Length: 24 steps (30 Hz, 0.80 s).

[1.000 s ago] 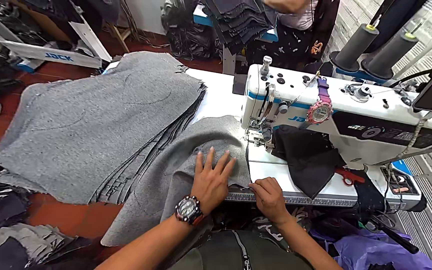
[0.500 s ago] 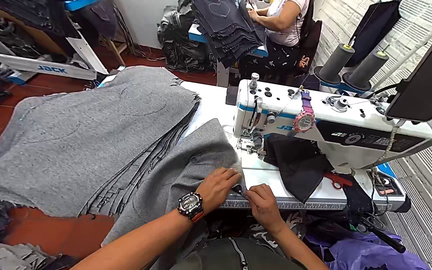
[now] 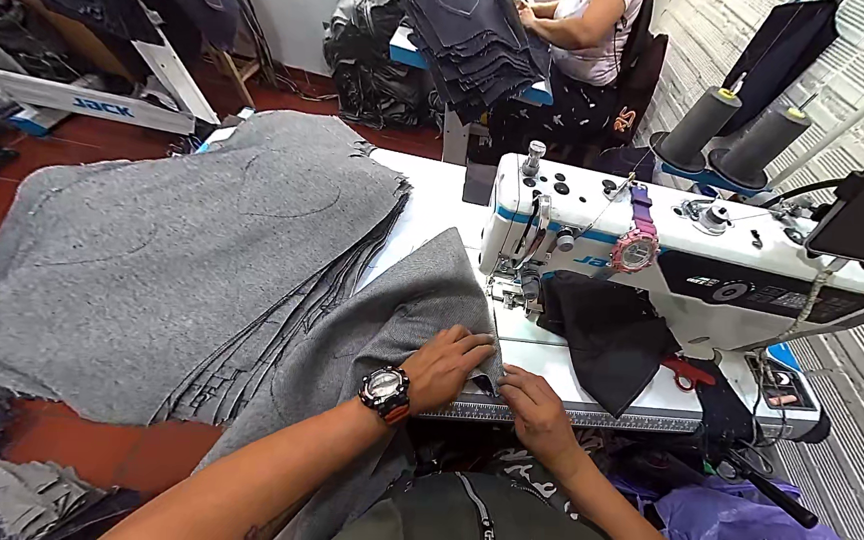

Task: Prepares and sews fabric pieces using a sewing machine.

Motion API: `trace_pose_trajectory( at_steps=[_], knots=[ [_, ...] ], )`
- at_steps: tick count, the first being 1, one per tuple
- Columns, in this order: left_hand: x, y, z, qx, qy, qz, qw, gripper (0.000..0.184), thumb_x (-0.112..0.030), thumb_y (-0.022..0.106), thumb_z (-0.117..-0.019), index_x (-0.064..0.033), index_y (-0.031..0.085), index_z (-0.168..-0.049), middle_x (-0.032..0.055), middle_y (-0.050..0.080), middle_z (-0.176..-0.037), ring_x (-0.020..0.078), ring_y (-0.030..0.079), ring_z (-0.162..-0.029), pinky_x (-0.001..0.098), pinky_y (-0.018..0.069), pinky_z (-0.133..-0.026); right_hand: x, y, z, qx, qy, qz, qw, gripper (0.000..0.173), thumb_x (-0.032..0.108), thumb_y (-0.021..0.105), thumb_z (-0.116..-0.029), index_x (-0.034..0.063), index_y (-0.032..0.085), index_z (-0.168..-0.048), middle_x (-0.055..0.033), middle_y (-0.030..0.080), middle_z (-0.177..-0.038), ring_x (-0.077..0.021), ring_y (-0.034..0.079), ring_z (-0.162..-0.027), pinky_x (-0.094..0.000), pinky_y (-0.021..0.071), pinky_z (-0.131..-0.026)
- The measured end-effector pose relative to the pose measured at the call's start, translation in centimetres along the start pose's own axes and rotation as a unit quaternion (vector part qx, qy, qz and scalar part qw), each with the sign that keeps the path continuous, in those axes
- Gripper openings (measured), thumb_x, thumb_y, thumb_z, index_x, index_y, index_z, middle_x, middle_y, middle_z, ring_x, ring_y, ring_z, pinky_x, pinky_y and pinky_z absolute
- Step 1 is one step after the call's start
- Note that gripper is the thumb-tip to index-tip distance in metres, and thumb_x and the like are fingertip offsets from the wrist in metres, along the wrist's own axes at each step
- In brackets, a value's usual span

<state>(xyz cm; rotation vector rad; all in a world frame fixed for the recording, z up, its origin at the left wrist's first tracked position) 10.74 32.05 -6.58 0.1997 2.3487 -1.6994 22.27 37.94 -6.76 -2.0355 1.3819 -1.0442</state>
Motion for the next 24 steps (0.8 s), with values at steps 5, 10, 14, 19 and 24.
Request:
trace_pose_trajectory(
  at_steps=[5, 10, 14, 19, 24],
  knots=[
    [0.7, -0.3, 0.3, 0.023, 0.003, 0.016, 1.0, 0.045, 0.0, 0.063, -0.0866, -0.0137, 0.071, -0.128, 0.0039, 0.065, -0.14, 0.0301, 0.065, -0.113, 0.0462, 0.0541, -0.092, 0.8, 0.6, -0.6, 0.008, 0.001, -0.008, 1.0, 0.017, -0.001, 0.059, -0.096, 0.0031, 0.075, -0.098, -0.01, 0.075, -0.109, -0.0219, 0.069, -0.117, -0.0343, 0.055, -0.104],
    [1.7, -0.3, -0.8, 0.059, 0.002, 0.027, 0.998, 0.047, 0.002, 0.059, -0.0889, -0.0142, 0.07, -0.131, 0.0024, 0.065, -0.141, 0.0316, 0.065, -0.111, 0.0472, 0.053, -0.091, 0.1, 1.1, -1.4, 0.003, 0.018, 0.002, 1.0, 0.017, -0.001, 0.058, -0.0959, 0.0032, 0.074, -0.095, -0.0091, 0.075, -0.111, -0.0215, 0.07, -0.114, -0.0338, 0.0557, -0.1],
    [3.2, -0.2, -2.1, 0.063, 0.024, 0.024, 0.997, 0.042, 0.001, 0.055, -0.0935, -0.013, 0.07, -0.13, 0.0044, 0.065, -0.14, 0.0329, 0.065, -0.109, 0.0489, 0.0518, -0.091, -1.2, 1.4, -3.0, 0.016, 0.022, 0.006, 1.0, 0.015, 0.003, 0.06, -0.0967, 0.003, 0.075, -0.095, -0.0095, 0.074, -0.113, -0.0222, 0.07, -0.11, -0.0349, 0.0568, -0.097],
    [5.5, -0.2, -3.6, 0.074, 0.072, 0.031, 0.994, 0.042, 0.0, 0.057, -0.0929, -0.0156, 0.071, -0.129, 0.0046, 0.066, -0.138, 0.0318, 0.064, -0.109, 0.0496, 0.0504, -0.092, -2.1, 2.1, -5.3, 0.03, 0.036, 0.029, 0.998, 0.014, 0.004, 0.061, -0.0966, 0.0037, 0.075, -0.096, -0.0098, 0.074, -0.112, -0.0238, 0.071, -0.105, -0.038, 0.0574, -0.093],
    [7.0, -0.6, -4.9, 0.075, 0.167, 0.021, 0.983, 0.049, 0.007, 0.062, -0.0882, -0.0199, 0.074, -0.127, 0.004, 0.069, -0.135, 0.0322, 0.063, -0.116, 0.0496, 0.0497, -0.097, -3.4, 3.0, -7.3, 0.034, 0.056, 0.033, 0.997, 0.014, 0.004, 0.062, -0.0975, 0.0037, 0.075, -0.098, -0.0113, 0.074, -0.111, -0.0259, 0.072, -0.1, -0.0415, 0.057, -0.089]
  ],
)
Point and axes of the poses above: each hand's wrist, its own z-axis away from the middle knuckle, its own y-axis out of the palm, x = y × z, the point moved 10 cm from there along -z, towards the middle knuckle
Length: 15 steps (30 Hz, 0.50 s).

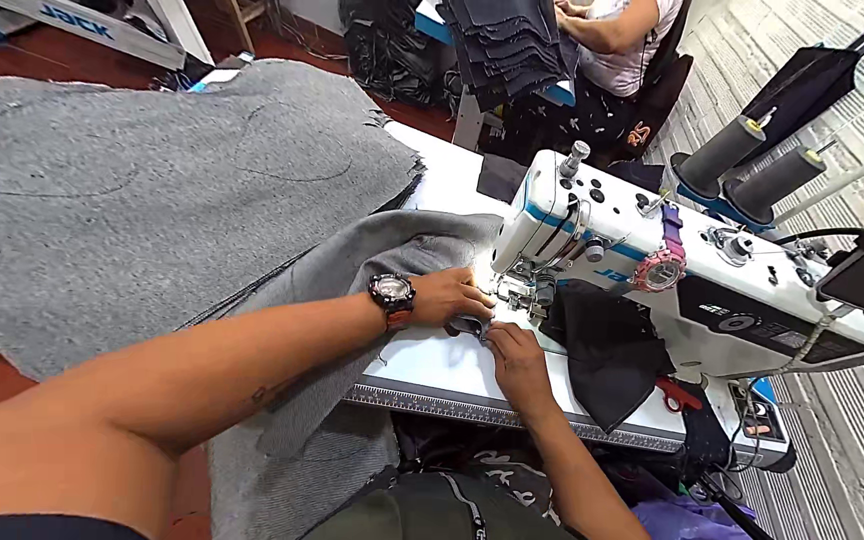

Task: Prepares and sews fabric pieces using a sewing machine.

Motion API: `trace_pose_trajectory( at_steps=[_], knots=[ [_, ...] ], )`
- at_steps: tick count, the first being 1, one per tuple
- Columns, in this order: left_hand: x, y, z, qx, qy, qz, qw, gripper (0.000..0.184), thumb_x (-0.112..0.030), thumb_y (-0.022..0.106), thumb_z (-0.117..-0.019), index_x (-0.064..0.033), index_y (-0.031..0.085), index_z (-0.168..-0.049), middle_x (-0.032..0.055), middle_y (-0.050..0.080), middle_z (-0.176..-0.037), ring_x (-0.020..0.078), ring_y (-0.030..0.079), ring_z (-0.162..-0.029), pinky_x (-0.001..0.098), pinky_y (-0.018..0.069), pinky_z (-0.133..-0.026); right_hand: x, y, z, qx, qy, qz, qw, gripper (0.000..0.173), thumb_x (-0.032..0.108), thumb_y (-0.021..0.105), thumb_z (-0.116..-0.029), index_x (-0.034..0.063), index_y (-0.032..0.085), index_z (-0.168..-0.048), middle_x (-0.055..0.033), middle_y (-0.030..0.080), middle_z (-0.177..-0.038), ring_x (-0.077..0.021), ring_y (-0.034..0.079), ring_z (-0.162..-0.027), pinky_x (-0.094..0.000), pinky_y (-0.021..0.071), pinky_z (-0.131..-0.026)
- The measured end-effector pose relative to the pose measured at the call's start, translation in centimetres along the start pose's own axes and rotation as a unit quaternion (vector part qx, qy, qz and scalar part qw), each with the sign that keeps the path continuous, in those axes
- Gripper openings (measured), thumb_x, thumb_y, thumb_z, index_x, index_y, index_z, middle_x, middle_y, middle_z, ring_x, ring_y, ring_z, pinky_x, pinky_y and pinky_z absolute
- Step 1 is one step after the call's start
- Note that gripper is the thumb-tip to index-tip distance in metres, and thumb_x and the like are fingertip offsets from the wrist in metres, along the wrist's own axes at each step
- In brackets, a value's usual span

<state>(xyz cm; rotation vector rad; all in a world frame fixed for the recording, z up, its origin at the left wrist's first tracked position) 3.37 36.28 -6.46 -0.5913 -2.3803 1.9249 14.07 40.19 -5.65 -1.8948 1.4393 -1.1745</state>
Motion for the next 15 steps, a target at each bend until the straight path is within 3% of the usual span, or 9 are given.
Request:
trace_pose_trajectory(
  at_steps=[4, 6, 8, 11, 15],
  knots=[
    [-0.3, -1.8, 0.0, -0.049, 0.128, -0.047, 0.989, 0.037, 0.006, 0.059, -0.0912, -0.0156, 0.079, -0.113, 0.0081, 0.074, -0.118, 0.0351, 0.065, -0.114, 0.052, 0.0527, -0.091, -0.7, 0.6, -1.5, -0.009, 0.003, 0.019, 1.0, 0.013, 0.005, 0.063, -0.0974, 0.0043, 0.076, -0.098, -0.011, 0.074, -0.107, -0.0269, 0.07, -0.101, -0.0436, 0.0555, -0.091],
    [-0.7, -2.4, 0.0, -0.066, 0.183, -0.082, 0.977, 0.032, 0.005, 0.057, -0.0913, -0.0123, 0.08, -0.105, 0.0095, 0.076, -0.111, 0.0358, 0.066, -0.114, 0.0529, 0.0506, -0.098, -1.0, 0.7, -2.1, -0.014, 0.009, 0.051, 0.999, 0.013, 0.008, 0.063, -0.098, 0.0069, 0.076, -0.098, -0.0096, 0.074, -0.104, -0.0279, 0.068, -0.101, -0.0459, 0.0534, -0.089],
    [-0.5, -2.2, 0.0, -0.049, 0.212, -0.101, 0.971, 0.035, 0.007, 0.055, -0.0916, -0.0107, 0.08, -0.109, 0.0108, 0.076, -0.11, 0.0351, 0.067, -0.114, 0.0517, 0.0488, -0.104, -1.5, 0.8, -2.6, -0.012, 0.027, 0.082, 0.996, 0.013, 0.01, 0.064, -0.0983, 0.0086, 0.077, -0.1, -0.0108, 0.072, -0.1, -0.0302, 0.067, -0.097, -0.0487, 0.0522, -0.085],
    [0.1, -2.0, 0.0, -0.051, 0.244, -0.128, 0.96, 0.037, 0.008, 0.054, -0.0902, -0.0108, 0.079, -0.11, 0.0106, 0.076, -0.108, 0.0329, 0.069, -0.109, 0.0484, 0.0502, -0.101, -2.3, 0.9, -3.0, -0.01, 0.056, 0.115, 0.992, 0.017, 0.01, 0.064, -0.0983, 0.0119, 0.079, -0.104, -0.0121, 0.069, -0.094, -0.0306, 0.067, -0.091, -0.0478, 0.0534, -0.081],
    [1.6, -1.9, -0.4, -0.03, 0.227, -0.132, 0.964, 0.04, 0.011, 0.054, -0.0897, -0.0096, 0.078, -0.113, 0.0129, 0.075, -0.112, 0.0347, 0.068, -0.11, 0.0495, 0.0485, -0.103, -2.7, 1.3, -3.0, 0.007, 0.078, 0.144, 0.986, 0.021, 0.014, 0.062, -0.0993, 0.0148, 0.078, -0.113, -0.0123, 0.068, -0.096, -0.0303, 0.066, -0.092, -0.047, 0.054, -0.082]
  ],
)
Point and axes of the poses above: each hand's wrist, its own z-axis away from the middle knuckle, its own y-axis out of the palm, x = y × z, the point moved 10 cm from there along -z, towards the middle knuckle
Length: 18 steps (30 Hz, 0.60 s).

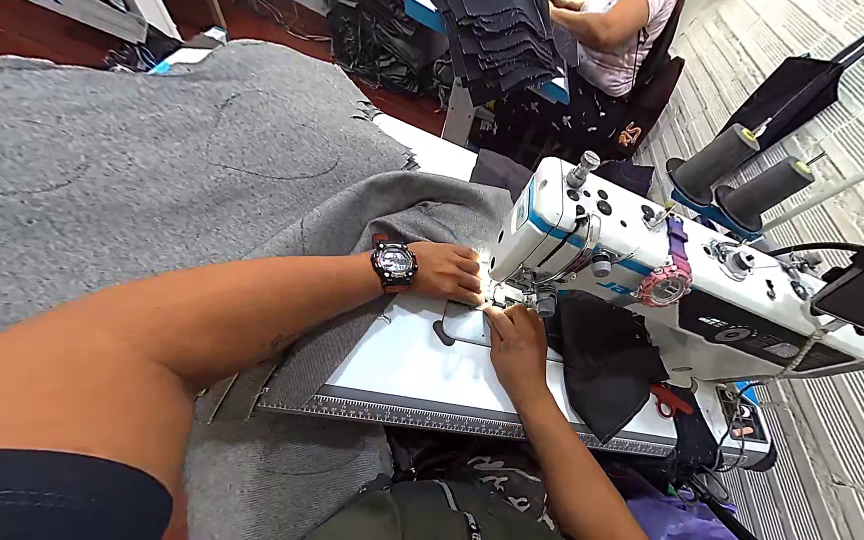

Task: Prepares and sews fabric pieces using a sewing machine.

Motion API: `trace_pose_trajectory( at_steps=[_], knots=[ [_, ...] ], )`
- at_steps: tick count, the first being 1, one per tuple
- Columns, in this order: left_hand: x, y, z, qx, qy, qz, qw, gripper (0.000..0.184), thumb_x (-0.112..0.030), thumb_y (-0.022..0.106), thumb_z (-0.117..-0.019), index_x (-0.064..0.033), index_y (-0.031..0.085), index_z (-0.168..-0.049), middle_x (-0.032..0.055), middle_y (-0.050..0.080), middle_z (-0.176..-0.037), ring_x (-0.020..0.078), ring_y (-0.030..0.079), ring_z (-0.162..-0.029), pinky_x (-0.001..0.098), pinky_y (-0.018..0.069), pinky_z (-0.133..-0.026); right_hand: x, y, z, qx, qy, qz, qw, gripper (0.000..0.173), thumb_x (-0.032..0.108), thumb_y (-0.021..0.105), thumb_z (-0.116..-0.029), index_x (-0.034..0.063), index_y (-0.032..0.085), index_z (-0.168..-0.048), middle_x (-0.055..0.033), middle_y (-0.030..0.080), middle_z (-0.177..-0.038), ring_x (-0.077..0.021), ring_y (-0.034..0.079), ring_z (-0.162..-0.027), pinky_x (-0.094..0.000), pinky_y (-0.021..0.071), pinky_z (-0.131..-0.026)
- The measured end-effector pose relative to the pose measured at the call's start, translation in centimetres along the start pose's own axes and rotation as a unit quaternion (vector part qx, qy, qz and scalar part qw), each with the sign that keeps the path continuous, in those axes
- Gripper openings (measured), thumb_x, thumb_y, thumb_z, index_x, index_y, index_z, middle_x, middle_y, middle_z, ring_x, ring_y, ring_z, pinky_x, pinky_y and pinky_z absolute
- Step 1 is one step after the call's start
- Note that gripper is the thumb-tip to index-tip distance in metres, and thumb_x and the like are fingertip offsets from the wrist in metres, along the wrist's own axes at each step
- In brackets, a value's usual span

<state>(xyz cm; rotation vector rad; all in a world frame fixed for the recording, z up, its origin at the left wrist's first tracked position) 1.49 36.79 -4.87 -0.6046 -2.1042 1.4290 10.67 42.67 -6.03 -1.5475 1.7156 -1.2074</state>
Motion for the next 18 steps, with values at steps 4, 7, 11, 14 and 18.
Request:
trace_pose_trajectory(
  at_steps=[4, 7, 11, 14, 18],
  knots=[
    [2.0, 1.3, 0.4, 0.088, -0.071, 0.034, 0.993, 0.043, 0.012, 0.049, -0.0954, -0.0072, 0.074, -0.124, 0.0166, 0.072, -0.122, 0.0378, 0.063, -0.121, 0.05, 0.0417, -0.112, -0.1, 0.2, 0.0, 0.007, 0.015, 0.008, 1.0, 0.021, 0.017, 0.059, -0.1009, 0.0124, 0.078, -0.11, -0.0131, 0.066, -0.099, -0.0313, 0.065, -0.096, -0.0477, 0.0536, -0.085],
    [3.2, 0.9, 0.4, 0.07, -0.107, 0.033, 0.991, 0.041, 0.011, 0.048, -0.0973, -0.0077, 0.075, -0.121, 0.0149, 0.073, -0.118, 0.034, 0.065, -0.119, 0.0481, 0.0427, -0.112, 0.2, -0.1, 0.4, 0.014, 0.01, -0.012, 1.0, 0.02, 0.017, 0.058, -0.1012, 0.0084, 0.075, -0.107, -0.0139, 0.067, -0.103, -0.0317, 0.065, -0.101, -0.0482, 0.0532, -0.09],
    [5.7, 0.7, 1.4, 0.017, -0.218, 0.043, 0.975, 0.037, 0.007, 0.06, -0.0886, -0.0112, 0.076, -0.116, 0.0123, 0.071, -0.123, 0.0365, 0.059, -0.127, 0.0564, 0.0425, -0.109, 1.2, -1.4, 2.3, -0.015, -0.013, -0.038, 0.999, 0.02, 0.018, 0.062, -0.0986, 0.0086, 0.075, -0.109, -0.0122, 0.068, -0.104, -0.0287, 0.066, -0.099, -0.0444, 0.0553, -0.085],
    [7.7, 0.7, 3.2, 0.046, -0.393, 0.059, 0.916, 0.056, -0.009, 0.075, -0.0815, -0.0191, 0.066, -0.136, 0.0064, 0.061, -0.145, 0.037, 0.048, -0.14, 0.063, 0.0398, -0.107, 0.8, -2.2, 4.3, -0.035, 0.005, -0.055, 0.998, 0.02, 0.018, 0.064, -0.0969, 0.0092, 0.075, -0.111, -0.0112, 0.068, -0.104, -0.0269, 0.067, -0.098, -0.0428, 0.056, -0.083],
    [7.4, 1.2, 4.7, 0.066, -0.496, 0.08, 0.862, 0.061, -0.029, 0.07, -0.0911, -0.0257, 0.055, -0.15, -0.0001, 0.048, -0.159, 0.0347, 0.037, -0.15, 0.0662, 0.0277, -0.116, -1.5, -3.5, 7.0, -0.053, 0.088, -0.147, 0.984, 0.017, 0.016, 0.069, -0.0953, 0.0073, 0.076, -0.109, -0.011, 0.068, -0.107, -0.0195, 0.067, -0.096, -0.0345, 0.0595, -0.08]
  ],
)
Point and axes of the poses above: each hand's wrist, its own z-axis away from the middle knuckle, its own y-axis out of the palm, x = y × z, the point moved 10 cm from there along -z, towards the middle knuckle
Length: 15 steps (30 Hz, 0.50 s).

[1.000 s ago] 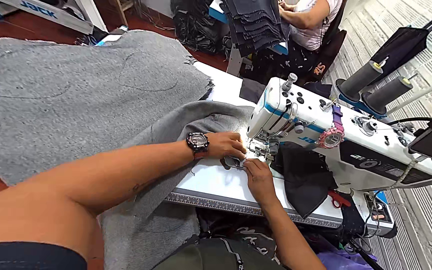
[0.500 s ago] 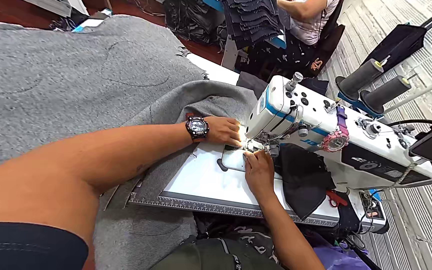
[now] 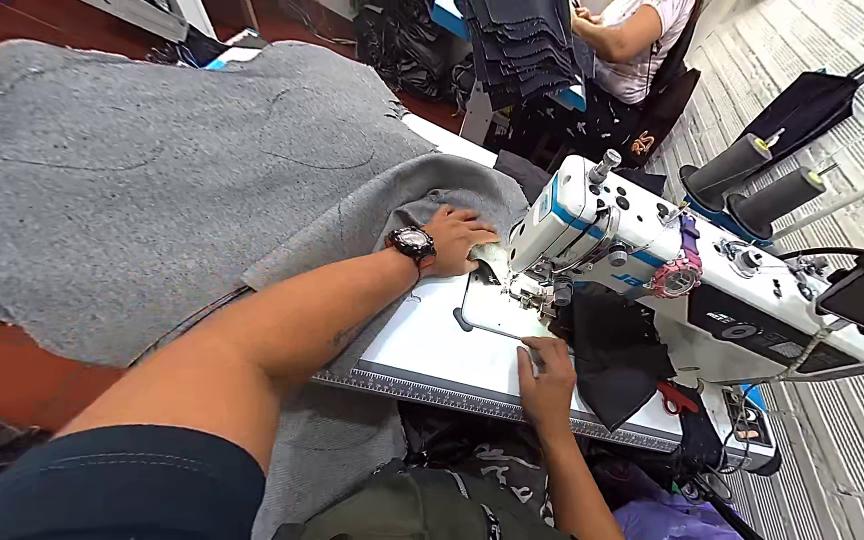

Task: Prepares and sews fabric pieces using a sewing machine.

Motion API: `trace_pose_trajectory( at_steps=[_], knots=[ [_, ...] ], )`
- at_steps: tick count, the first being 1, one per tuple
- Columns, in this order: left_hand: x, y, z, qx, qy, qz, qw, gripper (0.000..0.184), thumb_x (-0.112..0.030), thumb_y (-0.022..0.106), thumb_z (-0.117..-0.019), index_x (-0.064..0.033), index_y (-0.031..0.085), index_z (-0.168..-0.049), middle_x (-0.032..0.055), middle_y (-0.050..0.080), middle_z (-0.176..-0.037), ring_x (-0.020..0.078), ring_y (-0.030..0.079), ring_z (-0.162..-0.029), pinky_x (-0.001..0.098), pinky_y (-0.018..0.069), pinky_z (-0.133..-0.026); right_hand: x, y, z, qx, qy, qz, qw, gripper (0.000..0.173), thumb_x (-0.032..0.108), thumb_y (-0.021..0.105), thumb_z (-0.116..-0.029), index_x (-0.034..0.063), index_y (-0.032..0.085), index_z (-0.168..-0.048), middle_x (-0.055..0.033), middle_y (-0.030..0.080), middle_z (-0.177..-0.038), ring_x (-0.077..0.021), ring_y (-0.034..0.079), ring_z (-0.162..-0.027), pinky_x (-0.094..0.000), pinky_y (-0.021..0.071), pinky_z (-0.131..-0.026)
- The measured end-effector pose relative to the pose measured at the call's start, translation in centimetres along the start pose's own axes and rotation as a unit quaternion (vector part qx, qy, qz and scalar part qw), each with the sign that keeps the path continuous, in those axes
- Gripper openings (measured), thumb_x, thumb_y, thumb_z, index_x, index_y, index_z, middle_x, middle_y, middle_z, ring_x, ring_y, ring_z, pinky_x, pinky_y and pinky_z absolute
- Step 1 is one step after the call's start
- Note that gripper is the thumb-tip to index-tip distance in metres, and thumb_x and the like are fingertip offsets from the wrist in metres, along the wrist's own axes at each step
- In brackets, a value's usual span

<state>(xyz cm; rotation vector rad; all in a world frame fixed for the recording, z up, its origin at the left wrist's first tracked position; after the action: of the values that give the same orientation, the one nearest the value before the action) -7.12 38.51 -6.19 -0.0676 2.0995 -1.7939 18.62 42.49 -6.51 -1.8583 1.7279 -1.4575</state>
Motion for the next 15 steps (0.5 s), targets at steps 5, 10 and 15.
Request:
trace_pose_trajectory(
  at_steps=[5, 10, 15],
  knots=[
    [-0.1, 1.1, 2.8, 0.035, -0.087, 0.005, 0.996, 0.071, -0.037, 0.061, -0.0974, -0.0328, 0.033, -0.162, 0.0061, 0.023, -0.172, 0.0511, 0.015, -0.155, 0.0844, 0.0077, -0.112, -2.9, -1.4, 1.4, 0.03, 0.076, -0.188, 0.979, 0.017, 0.014, 0.065, -0.0957, 0.0063, 0.074, -0.109, -0.0063, 0.069, -0.107, -0.0122, 0.068, -0.086, -0.03, 0.0604, -0.076],
    [-3.6, 1.2, 10.3, 0.024, -0.135, 0.002, 0.991, 0.071, -0.041, 0.054, -0.0982, -0.035, 0.028, -0.164, 0.0116, 0.015, -0.173, 0.0605, 0.007, -0.152, 0.087, 0.0045, -0.109, -3.9, -2.5, 2.0, 0.057, 0.125, -0.351, 0.926, 0.014, 0.006, 0.063, -0.0975, 0.0053, 0.072, -0.108, -0.0056, 0.074, -0.103, -0.0125, 0.07, -0.083, -0.0276, 0.0601, -0.076],
    [-8.5, 0.5, 20.4, -0.071, -0.168, 0.06, 0.981, 0.064, -0.032, 0.046, -0.0978, -0.0255, 0.039, -0.161, 0.01, 0.03, -0.169, 0.0571, 0.015, -0.152, 0.086, 0.0064, -0.111, -3.0, -0.6, 3.3, 0.128, 0.215, -0.522, 0.815, 0.019, 0.01, 0.055, -0.1015, 0.0081, 0.07, -0.114, -0.0106, 0.074, -0.112, -0.0191, 0.073, -0.099, -0.0338, 0.0604, -0.088]
  ],
)
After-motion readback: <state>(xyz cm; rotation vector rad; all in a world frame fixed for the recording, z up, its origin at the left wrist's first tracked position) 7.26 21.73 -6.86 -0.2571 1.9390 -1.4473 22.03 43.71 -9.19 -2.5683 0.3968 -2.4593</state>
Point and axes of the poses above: each hand's wrist, its own z-axis away from the middle knuckle, its own y-axis out of the palm, x = y × z, the point moved 10 cm from there along -z, towards the middle knuckle
